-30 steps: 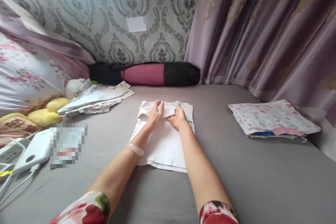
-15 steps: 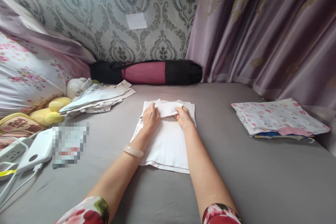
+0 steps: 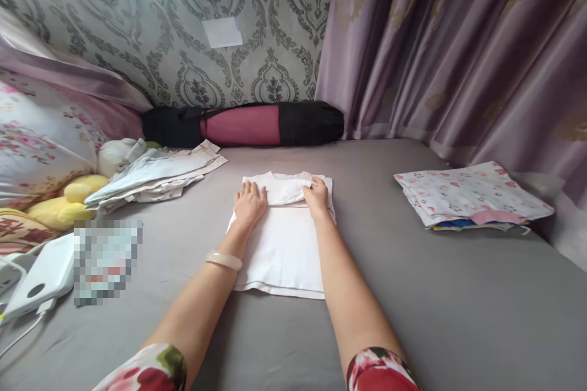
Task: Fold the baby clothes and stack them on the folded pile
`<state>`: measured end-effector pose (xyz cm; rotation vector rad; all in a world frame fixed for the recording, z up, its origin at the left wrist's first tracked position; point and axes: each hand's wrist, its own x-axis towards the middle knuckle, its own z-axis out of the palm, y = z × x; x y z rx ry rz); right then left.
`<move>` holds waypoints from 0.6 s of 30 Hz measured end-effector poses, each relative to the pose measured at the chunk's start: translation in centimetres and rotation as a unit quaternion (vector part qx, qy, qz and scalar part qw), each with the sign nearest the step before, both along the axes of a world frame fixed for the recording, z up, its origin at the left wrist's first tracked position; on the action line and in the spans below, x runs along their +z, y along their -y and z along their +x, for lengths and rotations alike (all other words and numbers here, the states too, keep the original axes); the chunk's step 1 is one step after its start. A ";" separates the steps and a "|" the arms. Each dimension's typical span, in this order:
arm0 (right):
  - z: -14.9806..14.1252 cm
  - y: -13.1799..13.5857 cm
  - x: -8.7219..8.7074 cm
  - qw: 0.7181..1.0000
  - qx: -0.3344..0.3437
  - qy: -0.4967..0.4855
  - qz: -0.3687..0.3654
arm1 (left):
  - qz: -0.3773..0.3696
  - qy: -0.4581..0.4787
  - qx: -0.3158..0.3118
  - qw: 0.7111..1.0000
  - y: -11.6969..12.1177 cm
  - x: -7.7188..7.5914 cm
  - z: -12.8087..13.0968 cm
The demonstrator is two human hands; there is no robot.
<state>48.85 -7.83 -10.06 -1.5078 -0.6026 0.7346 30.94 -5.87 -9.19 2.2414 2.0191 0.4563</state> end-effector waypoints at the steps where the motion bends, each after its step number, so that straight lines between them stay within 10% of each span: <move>1: 0.1 0.1 0.0 0.999 0.000 0.045 -0.012 | -0.008 -0.003 0.000 1.000 -0.1 0.1 0.0; 10: -0.8 1.4 1.1 0.930 0.029 0.358 -0.081 | -0.074 -0.032 -0.001 0.997 -1.4 1.3 0.2; 18: -3.6 2.2 1.6 0.802 0.176 0.565 -0.079 | 0.065 0.000 -0.135 0.989 -0.8 1.1 2.7</move>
